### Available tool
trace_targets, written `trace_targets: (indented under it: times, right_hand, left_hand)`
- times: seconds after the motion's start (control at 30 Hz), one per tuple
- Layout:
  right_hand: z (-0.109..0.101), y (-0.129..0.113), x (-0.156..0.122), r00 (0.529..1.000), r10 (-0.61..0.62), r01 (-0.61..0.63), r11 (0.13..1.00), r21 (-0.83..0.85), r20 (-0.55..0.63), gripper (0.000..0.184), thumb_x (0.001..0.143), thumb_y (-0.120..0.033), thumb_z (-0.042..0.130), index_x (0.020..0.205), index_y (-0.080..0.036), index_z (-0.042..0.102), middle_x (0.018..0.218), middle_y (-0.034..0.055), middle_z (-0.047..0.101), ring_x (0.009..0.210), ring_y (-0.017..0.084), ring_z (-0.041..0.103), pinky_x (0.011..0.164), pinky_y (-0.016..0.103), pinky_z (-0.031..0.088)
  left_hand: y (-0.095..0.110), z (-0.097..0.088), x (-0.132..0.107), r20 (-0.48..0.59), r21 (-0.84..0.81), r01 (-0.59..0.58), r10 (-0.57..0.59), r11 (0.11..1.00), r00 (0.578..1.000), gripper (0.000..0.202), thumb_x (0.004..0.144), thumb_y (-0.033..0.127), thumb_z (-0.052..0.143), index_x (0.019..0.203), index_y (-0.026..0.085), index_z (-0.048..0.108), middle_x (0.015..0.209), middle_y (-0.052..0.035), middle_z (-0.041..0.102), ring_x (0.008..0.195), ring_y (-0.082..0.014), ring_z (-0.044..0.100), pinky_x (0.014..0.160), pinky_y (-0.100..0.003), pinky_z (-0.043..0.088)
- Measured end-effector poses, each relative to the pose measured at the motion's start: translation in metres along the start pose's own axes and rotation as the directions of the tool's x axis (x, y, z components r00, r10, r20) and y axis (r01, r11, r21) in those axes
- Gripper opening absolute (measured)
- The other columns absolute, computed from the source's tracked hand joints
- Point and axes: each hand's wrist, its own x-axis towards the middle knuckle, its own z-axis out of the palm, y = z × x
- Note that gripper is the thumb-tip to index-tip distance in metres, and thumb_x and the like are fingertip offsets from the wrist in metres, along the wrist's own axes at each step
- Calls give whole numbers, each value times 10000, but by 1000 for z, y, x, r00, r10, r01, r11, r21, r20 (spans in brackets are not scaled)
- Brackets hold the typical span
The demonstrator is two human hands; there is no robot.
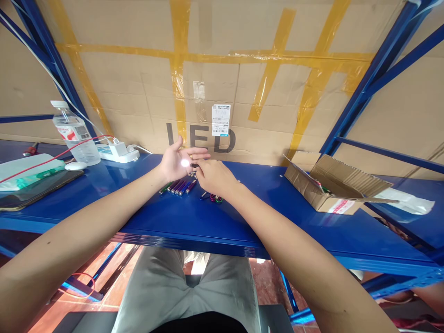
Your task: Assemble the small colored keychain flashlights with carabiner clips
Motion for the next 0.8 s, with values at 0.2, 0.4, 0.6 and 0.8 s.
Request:
trace_targets:
  times: [0.2, 0.4, 0.6, 0.8]
  right_hand:
    - [1, 0, 0, 1000, 4, -4, 1000, -11, 7, 352, 989, -179, 390, 1159, -111, 691, 1108, 150, 751, 933, 274, 689, 775, 367, 463]
    - [3, 3, 1, 1000, 18, -17, 1000, -12, 7, 358, 997, -202, 381, 1164, -108, 684, 1048, 161, 748, 885, 276, 686, 735, 366, 458]
    - [2, 2, 1, 1000, 14, -14, 999, -47, 3, 347, 992, -191, 388, 1098, -106, 708, 998, 143, 754, 852, 253, 687, 729, 351, 465]
    - [3, 1, 1, 998, 40, -41, 999, -25, -41, 312, 971, -248, 478, 1116, -156, 739, 1009, 110, 759, 882, 253, 693, 782, 358, 497]
  left_hand:
    - [0, 0, -1, 5, -4, 3, -3, 1000, 1000, 880, 914, 780, 261, 1214, 98, 730, 1257, -217, 705, 1158, -358, 648, 897, -465, 525]
    - [0, 1, 0, 4, -16, 8, -8, 1000, 1000, 877, 912, 784, 272, 1197, 96, 736, 1249, -214, 709, 1147, -350, 653, 893, -457, 526]
    - [0, -1, 0, 17, -46, 20, -20, 999, 1000, 886, 926, 771, 272, 1266, 70, 694, 1259, -220, 702, 1142, -336, 656, 908, -444, 528]
    - [0, -1, 0, 17, -75, 37, -36, 996, 999, 876, 943, 756, 253, 1200, 54, 711, 1240, -218, 708, 1118, -320, 666, 911, -423, 539]
